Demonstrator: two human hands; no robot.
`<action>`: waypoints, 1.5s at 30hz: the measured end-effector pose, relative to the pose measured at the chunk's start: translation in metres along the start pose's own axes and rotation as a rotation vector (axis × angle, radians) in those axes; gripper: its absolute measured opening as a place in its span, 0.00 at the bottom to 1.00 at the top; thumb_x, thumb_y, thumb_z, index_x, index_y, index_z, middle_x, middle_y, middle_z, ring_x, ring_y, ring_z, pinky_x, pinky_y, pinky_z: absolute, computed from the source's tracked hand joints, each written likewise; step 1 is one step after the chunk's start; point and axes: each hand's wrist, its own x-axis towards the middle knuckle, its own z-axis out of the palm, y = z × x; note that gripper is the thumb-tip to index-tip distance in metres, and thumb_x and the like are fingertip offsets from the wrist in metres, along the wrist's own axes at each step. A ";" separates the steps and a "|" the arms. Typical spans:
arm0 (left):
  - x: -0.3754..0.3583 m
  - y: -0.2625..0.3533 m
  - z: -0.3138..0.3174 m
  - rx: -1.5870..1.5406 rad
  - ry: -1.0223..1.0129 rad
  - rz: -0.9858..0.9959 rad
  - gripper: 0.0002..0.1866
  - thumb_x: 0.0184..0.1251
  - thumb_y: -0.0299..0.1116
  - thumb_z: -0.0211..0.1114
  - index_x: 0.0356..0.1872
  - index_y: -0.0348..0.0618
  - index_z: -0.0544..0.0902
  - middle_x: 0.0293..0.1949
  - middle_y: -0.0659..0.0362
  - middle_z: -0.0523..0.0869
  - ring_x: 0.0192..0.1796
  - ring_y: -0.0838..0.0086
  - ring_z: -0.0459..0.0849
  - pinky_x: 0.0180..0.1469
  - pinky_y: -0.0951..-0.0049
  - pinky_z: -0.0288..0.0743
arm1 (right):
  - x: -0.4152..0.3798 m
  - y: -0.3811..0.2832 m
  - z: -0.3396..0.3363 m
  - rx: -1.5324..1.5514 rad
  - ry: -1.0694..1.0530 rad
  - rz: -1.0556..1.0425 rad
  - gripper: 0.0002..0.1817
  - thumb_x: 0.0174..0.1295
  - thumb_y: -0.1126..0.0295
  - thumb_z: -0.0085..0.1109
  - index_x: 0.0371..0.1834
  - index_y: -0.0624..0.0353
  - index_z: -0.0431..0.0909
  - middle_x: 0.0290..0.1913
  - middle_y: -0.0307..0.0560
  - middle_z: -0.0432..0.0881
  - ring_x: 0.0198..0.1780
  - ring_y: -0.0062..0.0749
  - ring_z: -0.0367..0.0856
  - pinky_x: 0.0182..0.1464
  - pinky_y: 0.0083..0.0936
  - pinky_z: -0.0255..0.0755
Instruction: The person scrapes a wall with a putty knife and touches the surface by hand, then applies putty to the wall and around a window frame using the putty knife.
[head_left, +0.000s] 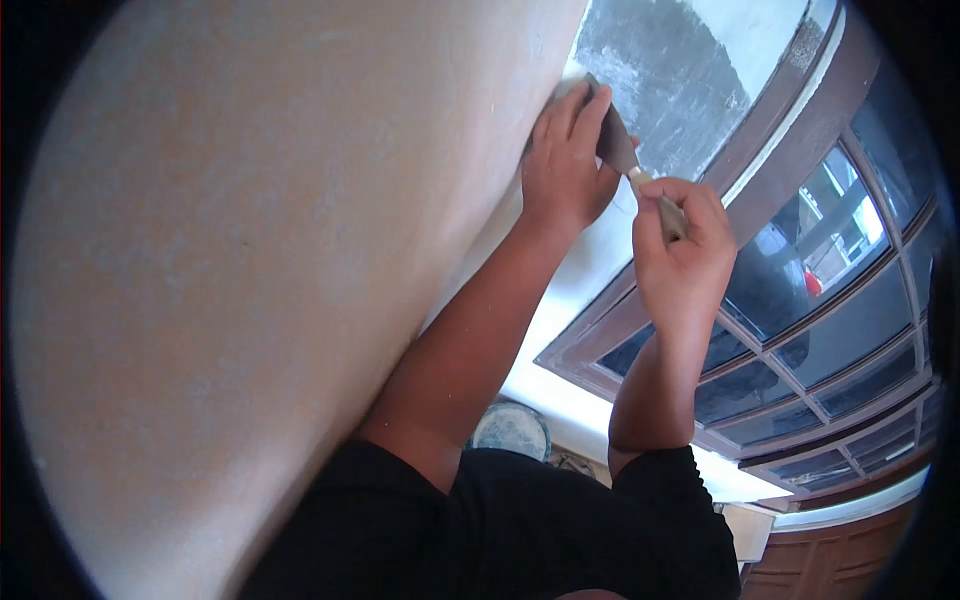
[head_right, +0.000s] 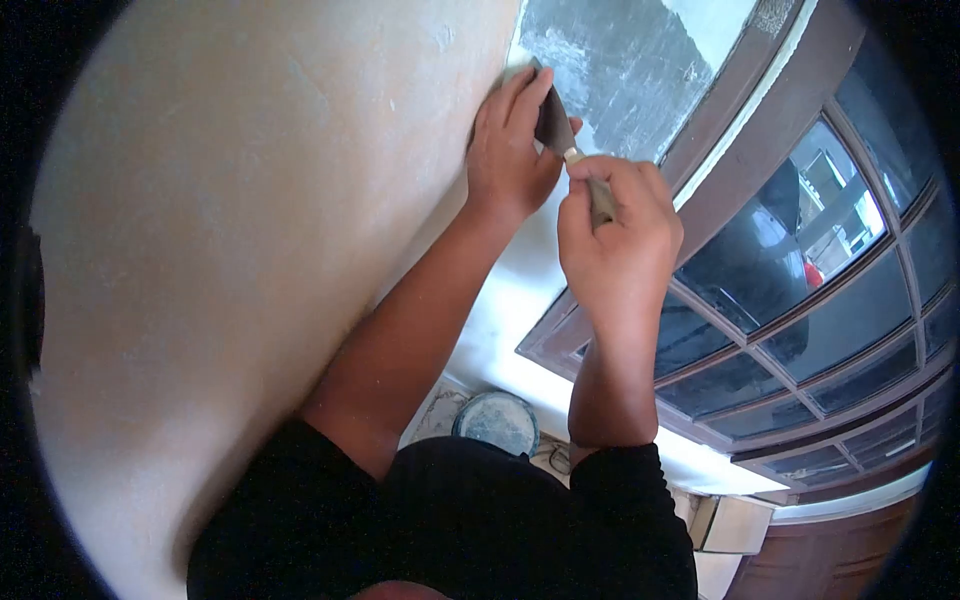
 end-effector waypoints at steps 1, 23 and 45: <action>0.001 0.001 -0.001 0.009 -0.022 -0.015 0.32 0.66 0.42 0.70 0.70 0.46 0.73 0.69 0.47 0.74 0.71 0.48 0.71 0.70 0.53 0.67 | -0.001 0.000 0.001 0.016 0.006 0.018 0.06 0.56 0.79 0.65 0.36 0.57 0.85 0.30 0.49 0.79 0.31 0.41 0.82 0.36 0.31 0.74; -0.002 0.001 -0.004 -0.025 -0.043 -0.017 0.35 0.63 0.36 0.70 0.72 0.43 0.69 0.71 0.43 0.70 0.73 0.47 0.68 0.73 0.52 0.63 | 0.011 0.020 -0.001 0.067 -0.077 0.168 0.05 0.58 0.78 0.64 0.38 0.61 0.83 0.36 0.45 0.83 0.38 0.29 0.82 0.44 0.25 0.75; -0.002 -0.014 0.003 0.093 -0.069 0.091 0.43 0.66 0.49 0.68 0.77 0.43 0.60 0.75 0.45 0.66 0.75 0.46 0.65 0.74 0.51 0.61 | 0.011 0.012 -0.008 -0.041 -0.115 -0.079 0.04 0.54 0.72 0.64 0.33 0.54 0.84 0.34 0.53 0.79 0.36 0.54 0.82 0.40 0.45 0.78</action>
